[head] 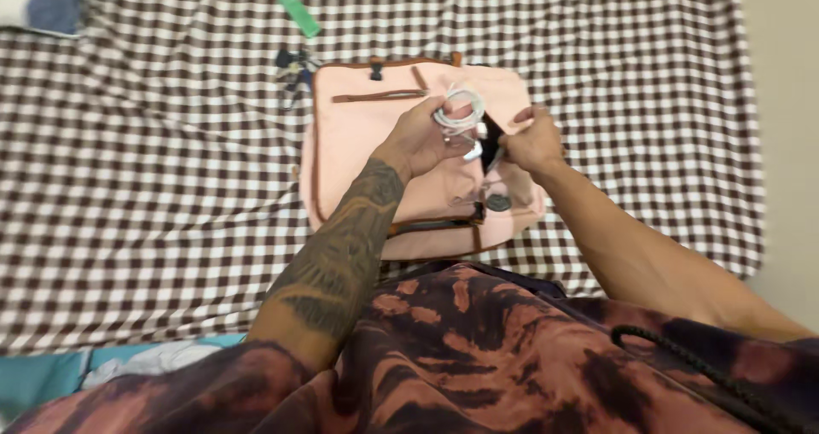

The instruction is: The person packs a pink backpack with daily essentials, including a phone, charger, comb, and keys, then zips the bag closed. The person later opens the bag and removes the items, placing them back on the bed.

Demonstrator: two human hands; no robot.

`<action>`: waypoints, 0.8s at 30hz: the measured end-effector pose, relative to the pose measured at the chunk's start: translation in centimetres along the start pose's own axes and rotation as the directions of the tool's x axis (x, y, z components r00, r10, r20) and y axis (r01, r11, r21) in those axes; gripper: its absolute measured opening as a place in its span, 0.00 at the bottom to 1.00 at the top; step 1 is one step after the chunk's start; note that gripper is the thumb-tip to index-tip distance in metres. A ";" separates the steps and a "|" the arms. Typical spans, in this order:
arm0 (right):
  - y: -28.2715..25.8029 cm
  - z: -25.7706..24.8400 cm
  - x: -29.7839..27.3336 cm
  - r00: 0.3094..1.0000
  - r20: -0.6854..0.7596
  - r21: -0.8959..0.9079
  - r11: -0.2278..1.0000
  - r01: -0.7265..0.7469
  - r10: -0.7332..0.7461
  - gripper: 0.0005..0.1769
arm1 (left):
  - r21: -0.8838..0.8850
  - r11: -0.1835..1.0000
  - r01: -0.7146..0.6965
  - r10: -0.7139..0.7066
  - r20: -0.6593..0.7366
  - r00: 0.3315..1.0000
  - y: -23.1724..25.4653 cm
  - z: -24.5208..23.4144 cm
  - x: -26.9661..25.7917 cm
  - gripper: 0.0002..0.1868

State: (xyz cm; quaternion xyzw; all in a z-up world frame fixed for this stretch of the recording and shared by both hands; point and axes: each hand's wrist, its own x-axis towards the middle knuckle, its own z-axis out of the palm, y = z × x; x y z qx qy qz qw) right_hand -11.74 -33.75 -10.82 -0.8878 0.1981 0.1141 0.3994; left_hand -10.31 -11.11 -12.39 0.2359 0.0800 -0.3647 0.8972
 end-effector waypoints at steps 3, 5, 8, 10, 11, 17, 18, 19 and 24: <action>-0.5 -0.4 -0.3 0.999 0.041 0.111 0.994 -0.025 0.020 0.27 | -0.001 0.996 0.095 -0.093 -0.166 0.982 -1.1 -1.1 2.6 0.13; -0.7 -0.8 -0.5 0.998 0.060 0.135 0.990 -0.038 0.030 0.27 | 0.110 0.984 0.139 -0.098 -0.311 0.945 -1.6 -1.4 4.3 0.12; -1.0 -0.9 -1.1 0.996 0.075 0.184 0.980 -0.069 0.056 0.26 | 0.370 0.911 0.184 -0.001 -0.443 0.897 -2.3 -1.4 6.4 0.13; -1.5 -0.7 -1.0 0.995 0.087 0.211 0.975 -0.073 0.056 0.26 | 0.543 0.812 0.214 0.121 -0.515 0.848 -2.7 -1.2 7.8 0.16; -1.6 -0.7 -1.0 0.995 0.080 0.213 0.974 -0.081 0.066 0.25 | 0.585 0.793 0.172 0.210 -0.528 0.823 -2.7 -1.3 8.4 0.17; -1.5 -0.5 -0.8 0.993 0.072 0.197 0.975 -0.106 0.094 0.24 | 0.408 0.845 0.346 -0.009 -0.636 0.772 -0.3 -3.5 7.9 0.15; -1.4 -0.5 -0.8 0.993 0.076 0.210 0.972 -0.104 0.089 0.24 | 0.428 0.829 0.359 -0.043 -0.591 0.805 0.0 -4.0 6.8 0.14; -1.4 -0.5 -0.8 0.993 0.083 0.221 0.970 -0.101 0.085 0.24 | 0.446 0.814 0.371 -0.080 -0.547 0.833 0.1 -4.2 5.8 0.14; -1.9 -0.3 -1.0 0.993 0.073 0.190 0.976 -0.103 0.090 0.24 | 0.603 0.720 0.344 -0.024 -0.474 0.880 -1.2 -2.4 2.0 0.13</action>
